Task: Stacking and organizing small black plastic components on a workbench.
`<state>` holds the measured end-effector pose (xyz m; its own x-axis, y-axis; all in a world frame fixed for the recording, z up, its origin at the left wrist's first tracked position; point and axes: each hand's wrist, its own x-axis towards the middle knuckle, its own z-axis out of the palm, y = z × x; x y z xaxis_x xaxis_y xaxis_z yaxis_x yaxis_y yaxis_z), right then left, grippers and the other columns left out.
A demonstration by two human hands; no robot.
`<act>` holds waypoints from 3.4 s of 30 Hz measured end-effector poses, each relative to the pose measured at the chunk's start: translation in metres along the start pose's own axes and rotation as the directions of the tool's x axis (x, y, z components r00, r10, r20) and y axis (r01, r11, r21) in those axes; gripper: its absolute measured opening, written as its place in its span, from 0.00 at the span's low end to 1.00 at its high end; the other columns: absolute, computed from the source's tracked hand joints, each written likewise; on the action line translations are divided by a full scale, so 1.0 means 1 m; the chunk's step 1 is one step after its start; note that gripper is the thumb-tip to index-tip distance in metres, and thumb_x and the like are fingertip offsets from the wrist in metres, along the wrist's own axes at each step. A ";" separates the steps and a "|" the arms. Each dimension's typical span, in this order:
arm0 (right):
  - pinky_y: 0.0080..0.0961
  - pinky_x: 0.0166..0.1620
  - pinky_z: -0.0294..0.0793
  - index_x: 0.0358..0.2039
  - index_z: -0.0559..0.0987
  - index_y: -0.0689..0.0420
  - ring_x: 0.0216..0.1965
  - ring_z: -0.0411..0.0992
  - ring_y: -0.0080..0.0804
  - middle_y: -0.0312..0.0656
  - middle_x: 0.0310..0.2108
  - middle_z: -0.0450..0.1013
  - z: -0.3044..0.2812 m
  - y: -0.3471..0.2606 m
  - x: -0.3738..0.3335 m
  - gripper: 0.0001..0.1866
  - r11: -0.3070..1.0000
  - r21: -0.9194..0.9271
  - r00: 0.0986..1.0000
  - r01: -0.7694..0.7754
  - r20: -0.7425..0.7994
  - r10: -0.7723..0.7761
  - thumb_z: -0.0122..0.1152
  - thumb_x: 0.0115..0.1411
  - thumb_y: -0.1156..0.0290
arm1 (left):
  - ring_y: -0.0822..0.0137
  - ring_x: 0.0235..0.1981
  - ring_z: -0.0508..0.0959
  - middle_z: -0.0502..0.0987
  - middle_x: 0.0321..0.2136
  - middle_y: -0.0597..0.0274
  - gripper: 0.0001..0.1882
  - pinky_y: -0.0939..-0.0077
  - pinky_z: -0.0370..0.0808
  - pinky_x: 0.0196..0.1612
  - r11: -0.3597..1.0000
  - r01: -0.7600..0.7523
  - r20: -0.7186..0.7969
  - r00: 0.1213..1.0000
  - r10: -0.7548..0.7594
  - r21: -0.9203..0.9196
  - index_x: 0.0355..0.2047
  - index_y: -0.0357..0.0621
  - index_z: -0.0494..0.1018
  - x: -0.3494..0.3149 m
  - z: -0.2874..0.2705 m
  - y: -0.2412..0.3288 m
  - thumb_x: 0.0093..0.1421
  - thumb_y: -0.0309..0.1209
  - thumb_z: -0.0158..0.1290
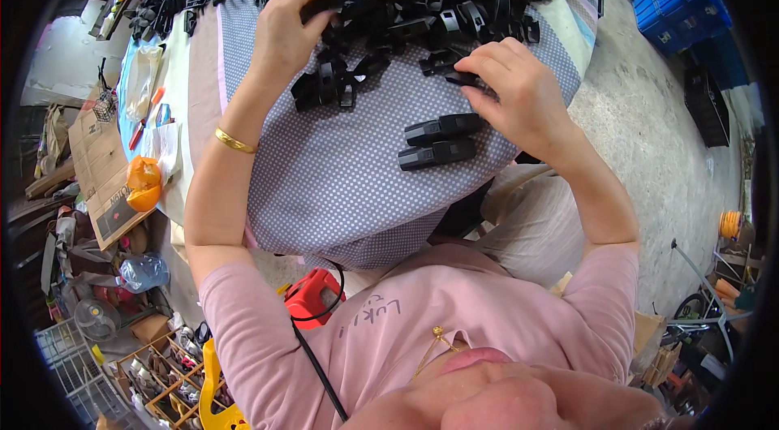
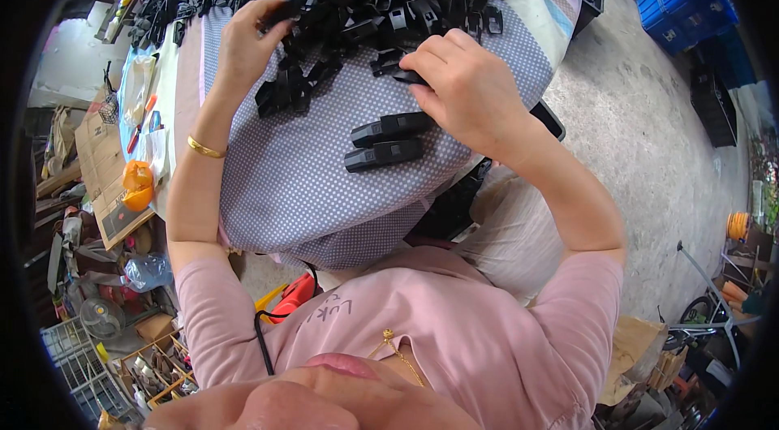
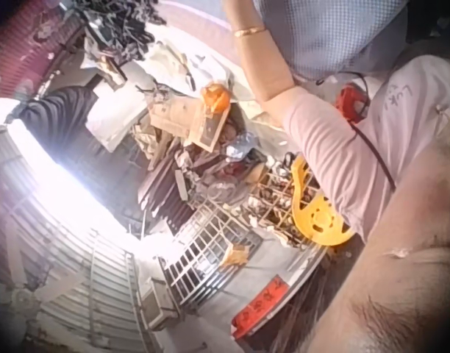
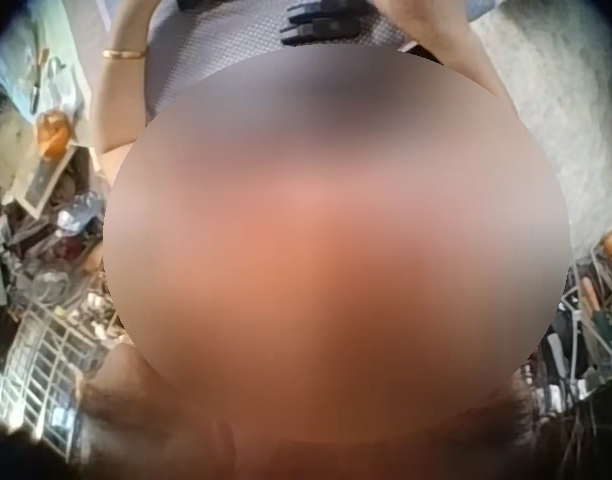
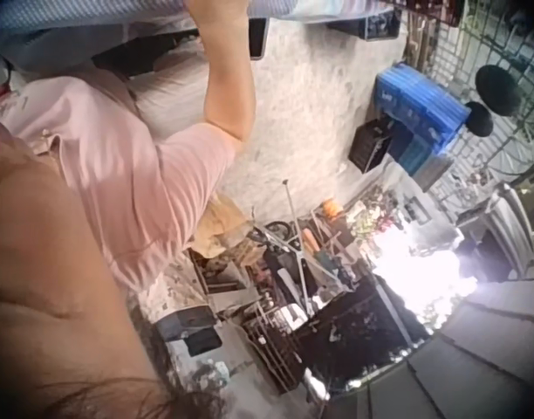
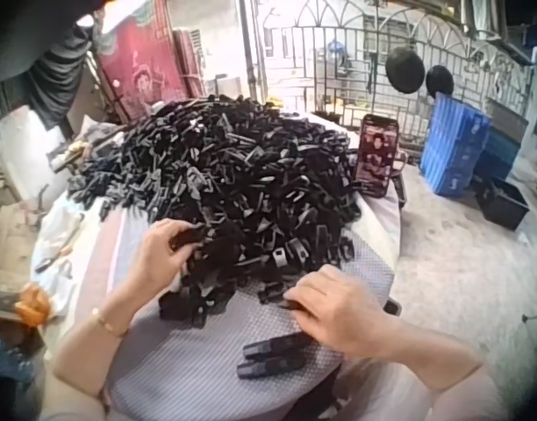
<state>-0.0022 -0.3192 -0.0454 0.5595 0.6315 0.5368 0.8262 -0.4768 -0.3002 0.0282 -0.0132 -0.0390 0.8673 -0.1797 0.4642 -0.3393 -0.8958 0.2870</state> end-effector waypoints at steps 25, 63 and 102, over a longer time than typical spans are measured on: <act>0.32 0.35 0.72 0.35 0.79 0.60 0.32 0.72 0.40 0.42 0.29 0.73 -0.021 0.006 -0.001 0.17 0.965 0.258 0.964 0.055 0.237 -0.118 0.70 0.42 0.73 | 0.57 0.39 0.73 0.74 0.34 0.58 0.14 0.67 0.72 0.42 0.927 -0.199 0.220 0.936 0.276 -0.317 0.38 0.41 0.77 -0.048 -0.003 0.092 0.49 0.25 0.61; 0.25 0.33 0.71 0.38 0.81 0.59 0.33 0.69 0.33 0.37 0.31 0.71 0.005 0.006 0.008 0.17 0.998 -0.040 0.995 0.043 -0.090 -0.046 0.71 0.47 0.68 | 0.50 0.45 0.74 0.76 0.41 0.47 0.25 0.60 0.69 0.51 0.950 0.048 -0.361 0.930 0.070 0.308 0.48 0.35 0.73 0.010 0.003 -0.021 0.54 0.38 0.61; 0.26 0.36 0.72 0.35 0.80 0.63 0.34 0.72 0.37 0.43 0.33 0.73 -0.029 0.019 -0.004 0.15 0.984 0.120 0.972 -0.133 0.208 0.106 0.69 0.44 0.76 | 0.59 0.32 0.77 0.73 0.34 0.55 0.15 0.72 0.75 0.38 0.877 0.125 0.508 0.849 0.148 -0.463 0.42 0.42 0.78 -0.043 -0.011 0.099 0.52 0.25 0.59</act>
<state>0.0088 -0.3485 -0.0306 0.6455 0.6908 0.3257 0.7463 -0.4799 -0.4613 -0.0464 -0.0896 -0.0212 0.8710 -0.4912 0.0107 -0.3583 -0.6202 0.6978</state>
